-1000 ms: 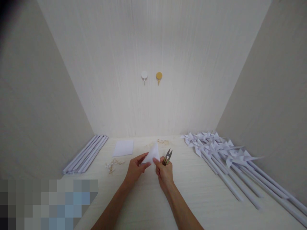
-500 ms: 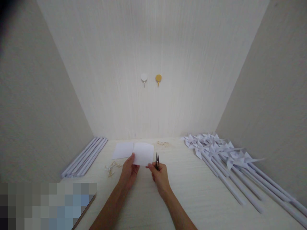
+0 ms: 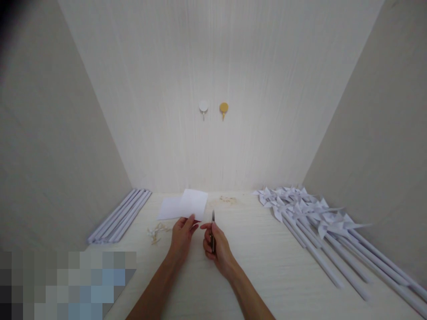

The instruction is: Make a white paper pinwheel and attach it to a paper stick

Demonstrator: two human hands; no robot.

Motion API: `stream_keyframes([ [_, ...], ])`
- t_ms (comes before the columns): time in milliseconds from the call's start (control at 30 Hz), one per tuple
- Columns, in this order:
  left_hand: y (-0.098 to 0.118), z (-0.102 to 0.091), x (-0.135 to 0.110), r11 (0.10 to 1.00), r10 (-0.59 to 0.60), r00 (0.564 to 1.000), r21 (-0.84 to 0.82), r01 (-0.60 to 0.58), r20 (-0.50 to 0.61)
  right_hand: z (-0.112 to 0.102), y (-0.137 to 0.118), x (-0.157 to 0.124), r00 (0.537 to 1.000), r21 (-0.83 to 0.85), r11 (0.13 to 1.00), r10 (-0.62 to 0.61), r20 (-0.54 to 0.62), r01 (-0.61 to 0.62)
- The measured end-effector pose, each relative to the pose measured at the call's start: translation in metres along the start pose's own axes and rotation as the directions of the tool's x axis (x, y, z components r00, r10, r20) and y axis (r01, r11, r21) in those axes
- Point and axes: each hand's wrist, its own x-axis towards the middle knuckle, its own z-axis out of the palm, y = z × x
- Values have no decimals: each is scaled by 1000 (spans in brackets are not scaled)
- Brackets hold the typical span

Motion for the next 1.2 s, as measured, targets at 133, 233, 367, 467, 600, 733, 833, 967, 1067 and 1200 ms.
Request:
stream_keyframes([
  [133,1,-1,0,998,3,1000,-58,-3,-5,0,-1,-2,995,-26,998,62,79,-60],
  [233,0,-1,0,997,-1,1000,-76,2,8,-2,0,-3,990,-86,994,75,123,-65],
  [367,0,0,0,997,-26,999,-78,28,28,-3,1,-3,988,-114,991,79,132,-64],
  [467,-1,0,0,999,-28,999,-44,29,34,-3,1,-2,988,-98,992,91,126,-79],
  [600,-3,0,0,1000,-25,999,15,24,35,-3,2,-1,987,-97,990,114,117,-103],
  [733,-3,0,-1,999,-10,999,40,8,46,-3,3,-2,987,-98,991,105,124,-93],
  [833,-2,0,0,997,12,999,71,-14,31,-3,3,-2,986,-97,992,91,140,-78],
  [967,-1,0,0,994,26,999,106,-28,21,-3,2,-1,985,-102,993,81,152,-66],
  [1067,-1,0,0,992,33,999,125,-35,22,-3,2,-1,985,-106,993,77,154,-61],
  [1200,1,0,-1,989,46,999,137,-48,19,-2,1,-2,985,-110,991,86,147,-70],
])
